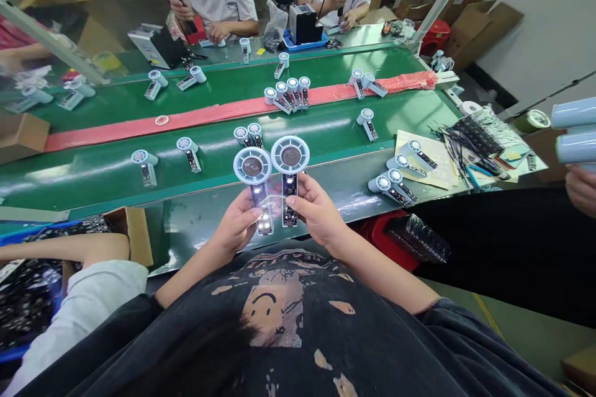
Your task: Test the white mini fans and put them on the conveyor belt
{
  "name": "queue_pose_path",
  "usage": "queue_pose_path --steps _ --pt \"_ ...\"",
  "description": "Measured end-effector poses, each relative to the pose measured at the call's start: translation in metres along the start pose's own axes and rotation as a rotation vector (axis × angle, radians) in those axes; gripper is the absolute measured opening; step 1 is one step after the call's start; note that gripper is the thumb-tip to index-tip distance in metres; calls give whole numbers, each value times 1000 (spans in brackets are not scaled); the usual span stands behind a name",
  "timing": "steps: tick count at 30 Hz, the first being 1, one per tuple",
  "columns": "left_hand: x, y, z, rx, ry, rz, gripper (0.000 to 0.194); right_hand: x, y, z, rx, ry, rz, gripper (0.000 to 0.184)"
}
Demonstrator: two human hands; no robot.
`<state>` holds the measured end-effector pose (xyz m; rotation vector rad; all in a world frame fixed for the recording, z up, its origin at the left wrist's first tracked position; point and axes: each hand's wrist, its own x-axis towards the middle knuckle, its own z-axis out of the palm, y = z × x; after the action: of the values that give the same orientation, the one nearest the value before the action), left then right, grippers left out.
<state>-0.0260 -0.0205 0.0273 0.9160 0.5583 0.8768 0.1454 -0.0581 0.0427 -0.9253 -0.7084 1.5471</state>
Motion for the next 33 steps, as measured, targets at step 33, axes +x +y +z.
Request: queue_pose_path --steps 33 --pt "-37 -131 -7 1273 539 -669 31 -35 74 -171 -1350 99 538 43"
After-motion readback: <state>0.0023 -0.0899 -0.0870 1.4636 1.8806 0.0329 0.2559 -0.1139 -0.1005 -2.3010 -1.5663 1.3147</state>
